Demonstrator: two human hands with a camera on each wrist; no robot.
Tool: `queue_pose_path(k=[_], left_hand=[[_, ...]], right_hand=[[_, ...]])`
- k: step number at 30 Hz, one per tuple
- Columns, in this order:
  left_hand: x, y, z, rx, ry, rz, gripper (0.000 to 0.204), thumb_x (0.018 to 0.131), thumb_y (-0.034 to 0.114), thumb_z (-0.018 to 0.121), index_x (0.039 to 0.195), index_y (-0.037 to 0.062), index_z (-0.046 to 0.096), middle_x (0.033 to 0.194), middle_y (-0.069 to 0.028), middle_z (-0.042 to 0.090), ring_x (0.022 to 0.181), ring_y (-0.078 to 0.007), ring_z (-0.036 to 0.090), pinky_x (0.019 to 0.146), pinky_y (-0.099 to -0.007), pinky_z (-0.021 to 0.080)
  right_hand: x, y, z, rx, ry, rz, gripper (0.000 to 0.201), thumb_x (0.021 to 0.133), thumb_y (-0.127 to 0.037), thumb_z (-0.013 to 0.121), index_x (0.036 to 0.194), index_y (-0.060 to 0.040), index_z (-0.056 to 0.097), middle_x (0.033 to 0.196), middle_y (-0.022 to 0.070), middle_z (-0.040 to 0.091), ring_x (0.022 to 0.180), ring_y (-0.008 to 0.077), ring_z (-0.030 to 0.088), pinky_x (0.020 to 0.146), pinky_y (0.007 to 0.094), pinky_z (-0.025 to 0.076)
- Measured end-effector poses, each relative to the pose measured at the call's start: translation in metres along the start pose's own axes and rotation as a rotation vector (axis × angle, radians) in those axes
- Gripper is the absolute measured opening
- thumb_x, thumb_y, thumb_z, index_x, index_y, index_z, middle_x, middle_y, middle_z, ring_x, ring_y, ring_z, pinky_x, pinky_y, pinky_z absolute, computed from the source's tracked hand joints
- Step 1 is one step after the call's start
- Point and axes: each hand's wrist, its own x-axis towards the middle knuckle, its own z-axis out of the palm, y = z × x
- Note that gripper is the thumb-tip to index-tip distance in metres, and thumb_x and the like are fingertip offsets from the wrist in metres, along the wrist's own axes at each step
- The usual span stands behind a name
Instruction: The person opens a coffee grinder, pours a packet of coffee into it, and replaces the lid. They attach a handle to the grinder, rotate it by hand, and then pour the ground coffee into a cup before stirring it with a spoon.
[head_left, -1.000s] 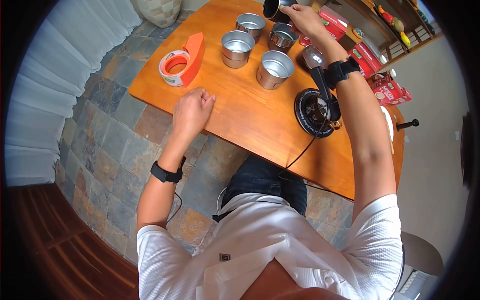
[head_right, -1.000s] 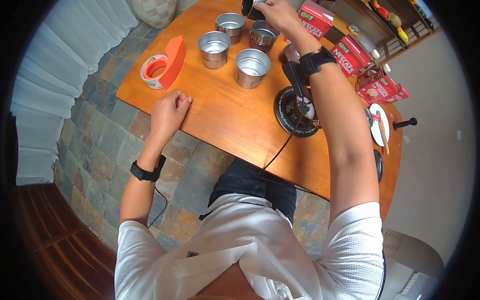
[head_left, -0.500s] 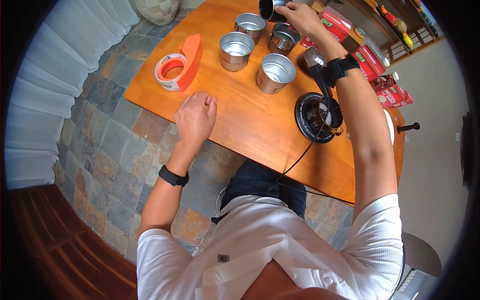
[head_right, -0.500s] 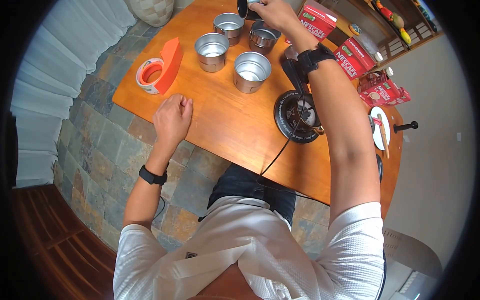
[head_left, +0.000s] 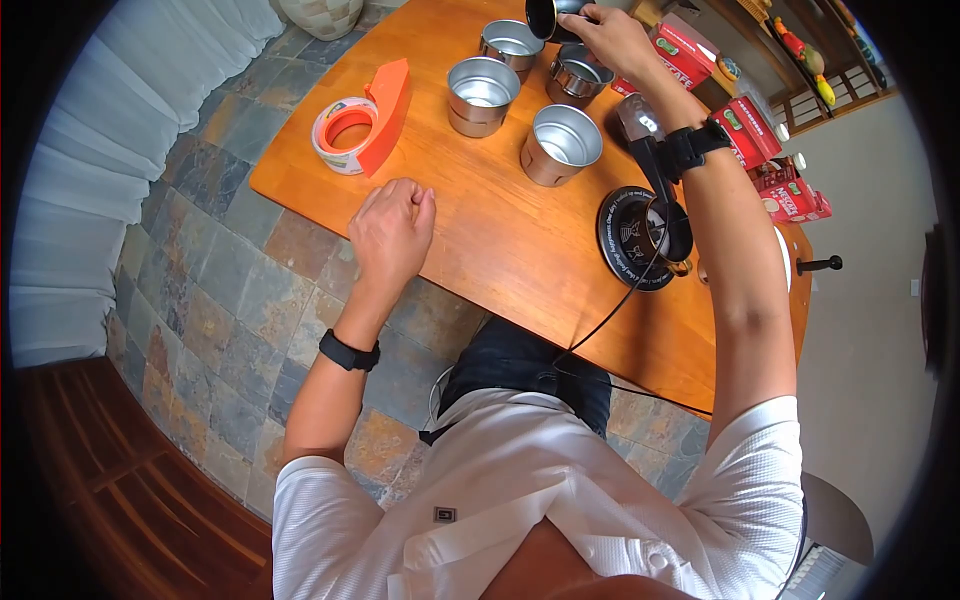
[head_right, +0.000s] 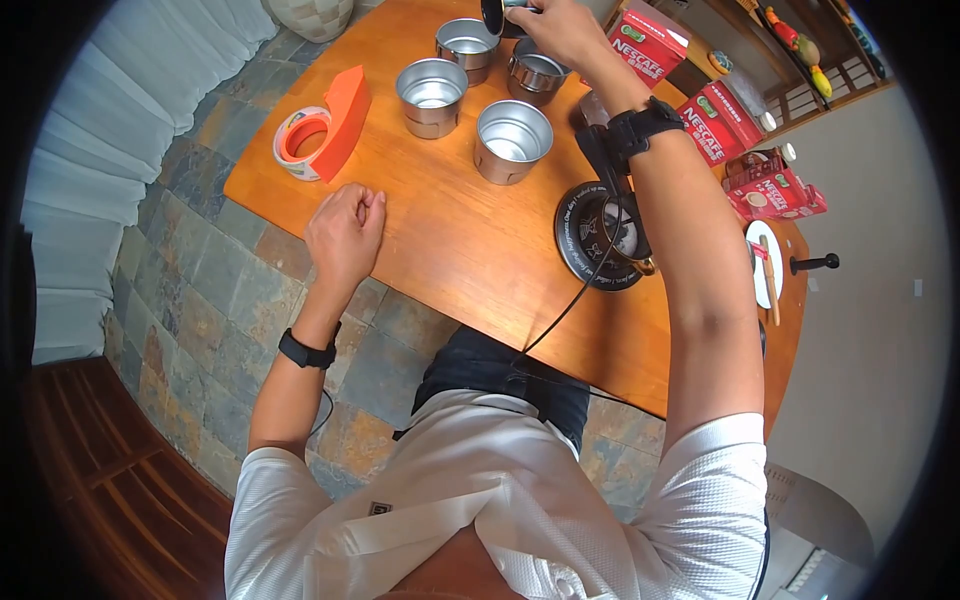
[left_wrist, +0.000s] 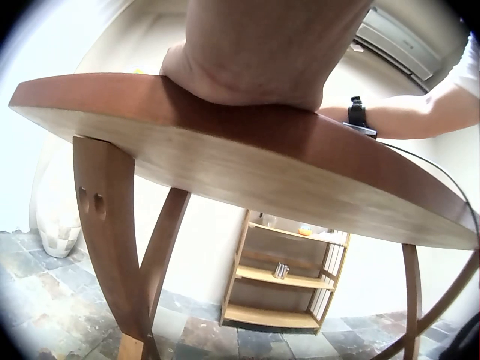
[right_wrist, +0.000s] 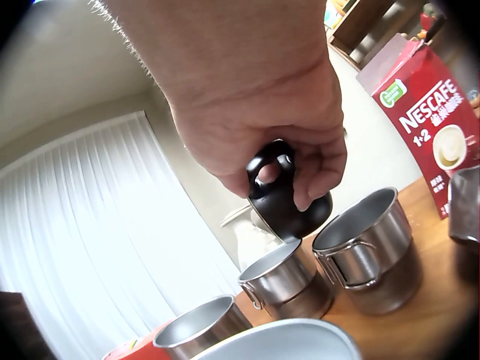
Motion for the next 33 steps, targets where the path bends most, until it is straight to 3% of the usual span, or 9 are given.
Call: queue_pose_path(k=[2,4,6,13,16,18,20,22,33], left_hand=[[0.0,0.001,-0.001,-0.002,0.007,0.003,0.024,0.086,0.017,0.072,0.072,0.0067,0.056,0.062,-0.008,0.052,0.06,-0.0262,0.055,0.054,-0.0389,0.042],[0.0,0.003,-0.005,0.012,-0.069,-0.036,0.019,0.086,0.014,0.071,0.076,0.005,0.057,0.074,-0.0121,0.062,0.071,-0.0329,0.062,0.062,-0.0426,0.048],[0.0,0.004,-0.006,0.016,-0.071,-0.041,0.019,0.086,0.015,0.071,0.076,0.0049,0.057,0.074,-0.0121,0.062,0.071,-0.033,0.062,0.062,-0.0427,0.048],[0.001,0.004,-0.006,0.017,-0.071,-0.041,0.019,0.086,0.015,0.071,0.076,0.0049,0.058,0.074,-0.0119,0.063,0.07,-0.0327,0.062,0.062,-0.0429,0.048],[0.0,0.003,-0.005,0.021,-0.067,-0.034,0.019,0.086,0.015,0.071,0.076,0.005,0.058,0.074,-0.0118,0.063,0.071,-0.0327,0.062,0.062,-0.0428,0.048],[0.0,0.003,-0.005,0.018,-0.068,-0.036,0.019,0.086,0.016,0.071,0.076,0.0051,0.058,0.074,-0.0117,0.063,0.071,-0.0326,0.062,0.062,-0.0427,0.048],[0.0,0.003,-0.005,0.015,-0.069,-0.038,0.019,0.086,0.016,0.071,0.076,0.0051,0.058,0.074,-0.0116,0.063,0.071,-0.0326,0.062,0.062,-0.0426,0.048],[0.0,0.0,-0.002,-0.013,-0.001,-0.007,0.024,0.086,0.017,0.072,0.072,0.0057,0.056,0.063,-0.009,0.054,0.061,-0.0275,0.056,0.056,-0.0396,0.042],[0.0,0.001,-0.002,-0.021,0.001,-0.014,0.024,0.086,0.017,0.072,0.072,0.0056,0.057,0.064,-0.0094,0.055,0.061,-0.028,0.056,0.056,-0.0398,0.043]], right_hand=[[-0.004,-0.006,-0.002,0.0,-0.014,0.039,0.045,0.091,-0.039,0.061,0.103,0.0039,0.07,0.09,0.0275,0.07,0.086,0.0373,0.071,0.078,0.0436,0.054],[-0.004,-0.008,-0.003,0.0,-0.024,0.075,0.045,0.09,-0.038,0.061,0.103,0.0041,0.07,0.09,0.0279,0.07,0.086,0.0376,0.071,0.078,0.0438,0.054],[-0.003,-0.004,0.0,-0.032,0.016,-0.051,0.045,0.09,-0.038,0.061,0.103,0.0045,0.07,0.09,0.0285,0.07,0.087,0.0384,0.07,0.079,0.0438,0.054],[-0.003,-0.001,-0.001,-0.038,0.004,-0.037,0.046,0.09,-0.037,0.061,0.104,0.0052,0.069,0.092,0.0296,0.069,0.088,0.0395,0.07,0.08,0.0441,0.054],[0.003,0.01,0.006,-0.025,0.017,-0.043,0.045,0.091,-0.038,0.061,0.103,0.0041,0.07,0.088,0.0263,0.07,0.085,0.0348,0.071,0.077,0.0434,0.054],[0.016,0.031,0.017,-0.087,0.033,-0.106,0.049,0.094,-0.051,0.06,0.103,-0.0033,0.07,0.069,0.005,0.061,0.061,0.015,0.06,0.062,0.0324,0.05],[0.019,0.036,0.018,-0.083,0.027,-0.107,0.051,0.094,-0.052,0.06,0.107,-0.0031,0.07,0.069,0.006,0.062,0.061,0.0159,0.061,0.063,0.034,0.05],[0.019,0.036,0.018,-0.079,0.022,-0.108,0.053,0.094,-0.052,0.06,0.11,-0.0029,0.07,0.068,0.007,0.062,0.062,0.0168,0.062,0.064,0.0357,0.051],[0.019,0.034,0.017,-0.099,-0.004,-0.085,0.051,0.094,-0.052,0.06,0.108,-0.0034,0.071,0.066,0.0067,0.061,0.061,0.0164,0.062,0.062,0.0345,0.049]])
